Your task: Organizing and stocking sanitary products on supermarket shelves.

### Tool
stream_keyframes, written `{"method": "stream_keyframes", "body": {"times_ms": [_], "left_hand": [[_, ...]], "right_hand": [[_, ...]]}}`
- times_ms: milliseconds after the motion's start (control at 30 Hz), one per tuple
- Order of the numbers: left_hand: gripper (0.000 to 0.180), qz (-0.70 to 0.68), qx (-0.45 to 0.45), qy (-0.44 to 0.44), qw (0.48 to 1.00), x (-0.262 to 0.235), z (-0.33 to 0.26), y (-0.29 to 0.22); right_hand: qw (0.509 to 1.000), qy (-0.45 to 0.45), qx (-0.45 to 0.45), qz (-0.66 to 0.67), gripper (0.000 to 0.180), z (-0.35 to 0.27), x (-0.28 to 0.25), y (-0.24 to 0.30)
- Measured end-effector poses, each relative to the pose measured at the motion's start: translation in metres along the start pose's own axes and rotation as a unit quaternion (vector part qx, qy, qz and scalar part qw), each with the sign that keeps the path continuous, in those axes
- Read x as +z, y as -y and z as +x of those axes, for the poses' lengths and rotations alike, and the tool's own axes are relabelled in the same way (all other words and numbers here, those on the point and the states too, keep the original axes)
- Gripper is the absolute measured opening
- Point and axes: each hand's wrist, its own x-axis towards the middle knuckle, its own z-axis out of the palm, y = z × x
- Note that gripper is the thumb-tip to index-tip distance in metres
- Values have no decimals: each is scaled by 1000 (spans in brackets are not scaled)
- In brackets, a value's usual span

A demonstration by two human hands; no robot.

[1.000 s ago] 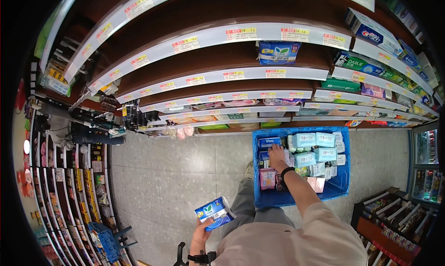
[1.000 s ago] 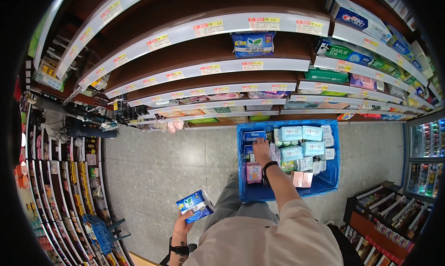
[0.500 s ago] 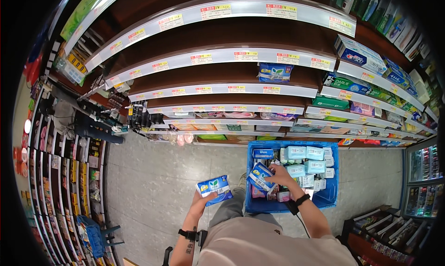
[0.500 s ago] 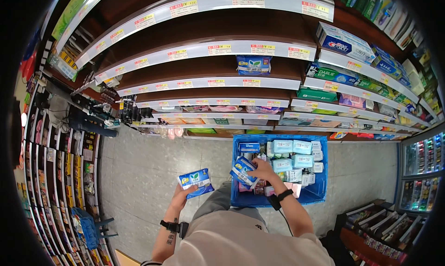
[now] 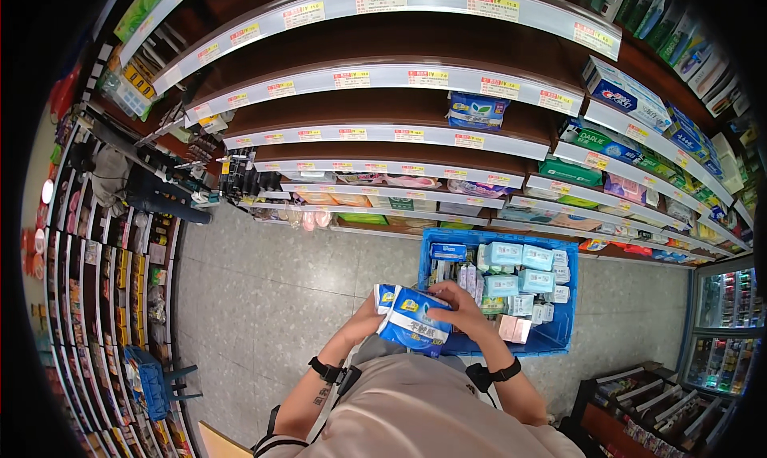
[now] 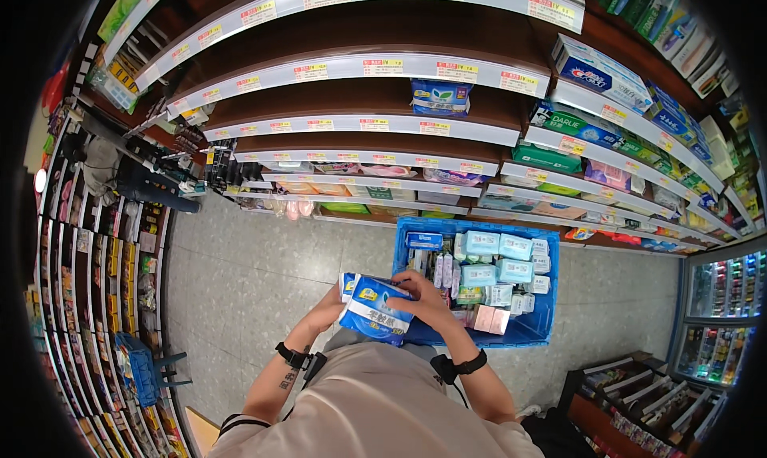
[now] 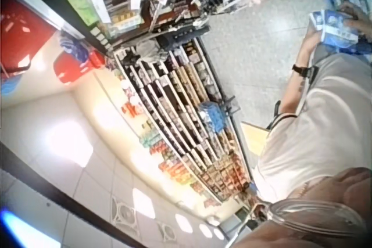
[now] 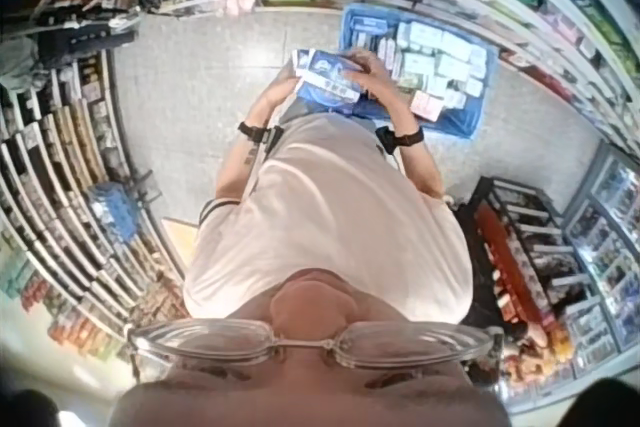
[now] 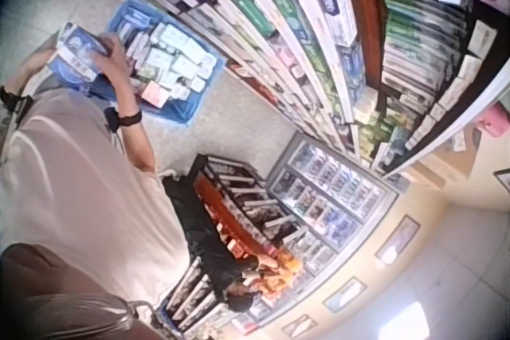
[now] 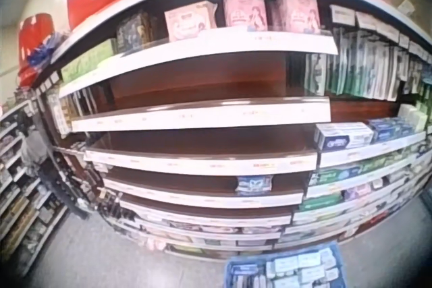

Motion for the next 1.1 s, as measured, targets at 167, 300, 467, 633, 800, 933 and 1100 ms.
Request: {"method": "stream_keyframes", "body": {"times_ms": [167,300,467,633,800,933,1100], "left_hand": [[61,-37,-28,-42,998,2,-8,5],[59,-40,-24,-59,997,8,-10,4],[61,-52,-21,-78,995,13,-10,7],[65,-1,17,-84,996,8,-4,24],[77,-130,18,-60,989,9,-2,27],[91,-55,79,-68,993,25,-11,6],[89,-15,83,-61,995,36,-16,-24]], "right_hand": [[986,-106,-80,104,47,5,10,-17],[986,-108,-66,109,47,9,22,-18],[976,-110,23,189,51,15,26,-37],[944,-74,105,305,57,8,25,-22],[949,-57,102,292,50,4,18,-12],[966,-61,76,240,46,1,20,-4],[993,-64,41,96,52,8,15,-16]]}}
